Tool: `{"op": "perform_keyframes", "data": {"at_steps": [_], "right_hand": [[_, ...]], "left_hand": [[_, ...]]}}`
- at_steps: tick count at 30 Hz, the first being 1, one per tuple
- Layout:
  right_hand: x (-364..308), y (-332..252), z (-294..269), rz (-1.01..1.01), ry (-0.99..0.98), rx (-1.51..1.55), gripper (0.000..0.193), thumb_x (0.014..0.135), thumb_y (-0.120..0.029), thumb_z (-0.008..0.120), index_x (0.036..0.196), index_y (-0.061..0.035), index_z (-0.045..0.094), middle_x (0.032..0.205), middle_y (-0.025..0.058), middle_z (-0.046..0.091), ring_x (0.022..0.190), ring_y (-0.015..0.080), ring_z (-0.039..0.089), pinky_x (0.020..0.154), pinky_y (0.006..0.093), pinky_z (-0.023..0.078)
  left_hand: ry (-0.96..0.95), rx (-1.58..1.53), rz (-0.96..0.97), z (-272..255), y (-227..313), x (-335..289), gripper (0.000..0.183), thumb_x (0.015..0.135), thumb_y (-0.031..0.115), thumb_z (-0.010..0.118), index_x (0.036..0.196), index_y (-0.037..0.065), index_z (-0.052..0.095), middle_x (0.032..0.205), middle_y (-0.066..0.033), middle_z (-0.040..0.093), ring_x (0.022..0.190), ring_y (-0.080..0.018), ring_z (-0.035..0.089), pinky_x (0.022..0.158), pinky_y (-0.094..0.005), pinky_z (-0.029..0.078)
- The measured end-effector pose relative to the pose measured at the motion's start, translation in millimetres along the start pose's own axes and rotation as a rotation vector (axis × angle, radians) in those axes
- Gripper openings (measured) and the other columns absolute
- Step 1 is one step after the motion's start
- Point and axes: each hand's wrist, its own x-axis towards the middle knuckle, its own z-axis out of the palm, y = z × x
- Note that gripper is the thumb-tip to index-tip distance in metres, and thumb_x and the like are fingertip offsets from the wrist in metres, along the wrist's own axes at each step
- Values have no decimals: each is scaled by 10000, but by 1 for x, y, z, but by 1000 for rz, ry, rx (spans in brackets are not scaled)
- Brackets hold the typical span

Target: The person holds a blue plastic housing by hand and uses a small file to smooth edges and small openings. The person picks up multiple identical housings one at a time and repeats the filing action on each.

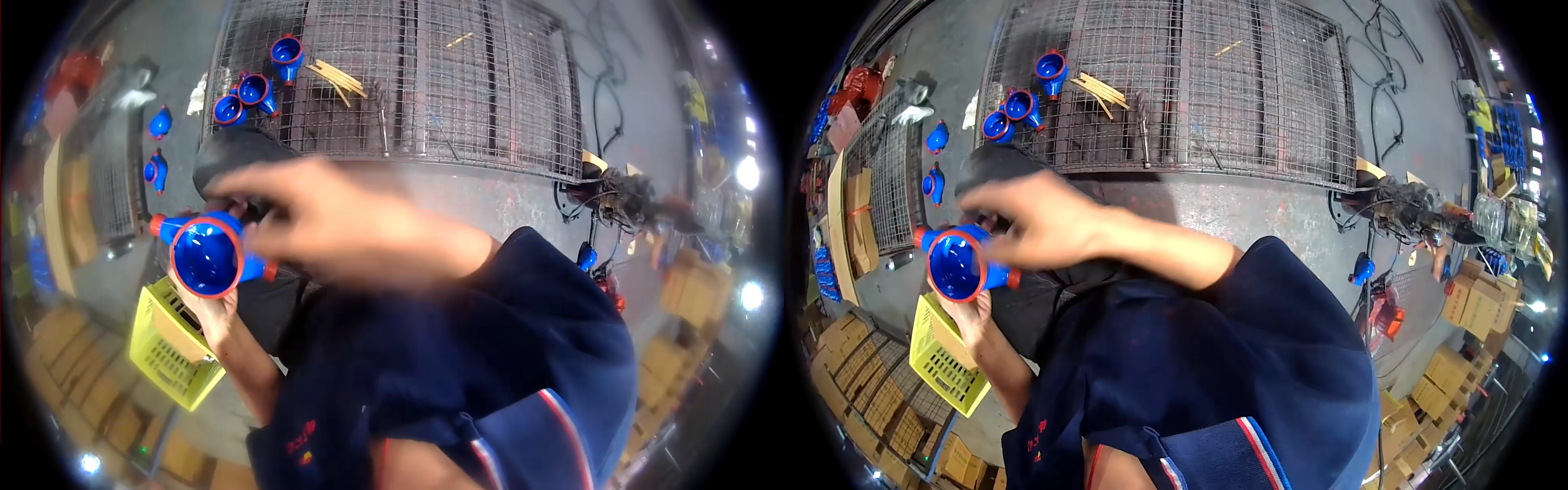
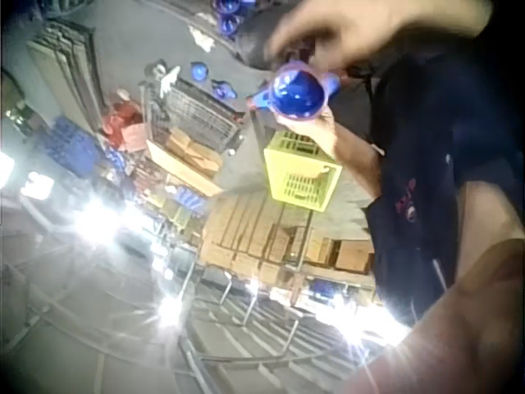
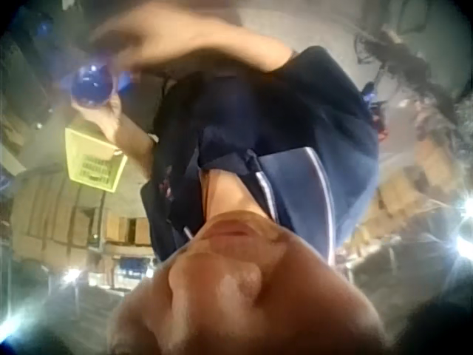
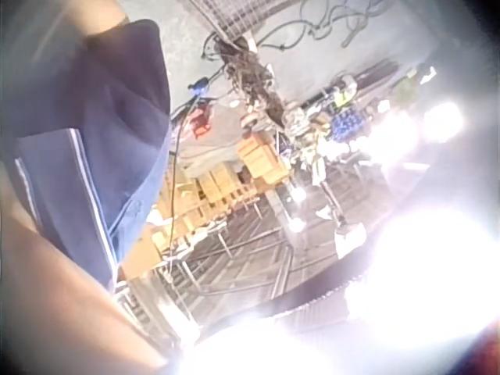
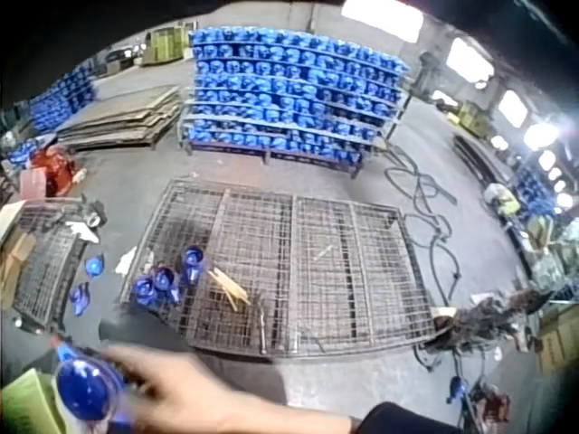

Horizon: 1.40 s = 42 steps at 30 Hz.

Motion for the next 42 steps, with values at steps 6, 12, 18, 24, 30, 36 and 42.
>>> {"op": "perform_keyframes", "data": {"at_steps": [6,12,18,24,30,36,42], "right_hand": [[-68,230,-196,550,887,-1000,393,921,-397,611,1113,-71,716,1024,212,716,915,380,701,828,474,546],[-154,352,-244,951,644,-1229,403,908,-316,637,1168,-15,576,1214,244,615,1129,403,612,948,478,518],[-163,382,-288,1113,586,-1264,359,932,-221,575,1218,-9,531,1127,263,659,976,438,669,839,494,559],[-64,187,-171,141,809,-548,274,988,-238,582,1174,-43,536,854,54,626,687,155,573,608,303,480],[36,-7,38,-136,50,-105,444,841,-243,781,1213,-51,634,762,12,603,664,84,524,615,261,443],[67,-26,66,-85,-121,32,167,906,-146,725,999,-7,723,759,84,679,668,99,606,606,279,487],[96,-53,68,-500,-345,-232,165,878,-165,726,984,-40,726,908,117,707,811,263,693,722,329,540]], "left_hand": [[-194,-171,-30,-6,2,-17,715,941,516,525,1463,63,342,1305,-240,556,1205,-468,562,938,-588,520],[-77,-124,21,-13,5,-22,655,921,216,583,1486,43,302,1363,-199,519,1235,-286,561,1039,-449,478],[-29,-328,119,-2,9,-14,478,963,119,589,1396,-4,430,1336,-146,552,1248,-258,546,1094,-451,430],[32,-284,387,8,8,-9,423,941,-13,599,1345,69,507,1349,-121,553,1265,-244,533,1103,-460,421],[-20,-185,628,17,6,1,501,907,-32,638,1376,74,498,1432,-137,501,1344,-257,473,1150,-469,369],[-102,-167,686,-2,22,-21,682,843,-58,663,1451,85,391,1444,-141,480,1378,-273,430,1187,-472,288],[-292,-641,24,-13,55,-30,704,977,535,483,1474,52,357,1485,-245,392,1358,-435,415,1079,-653,377]]}}
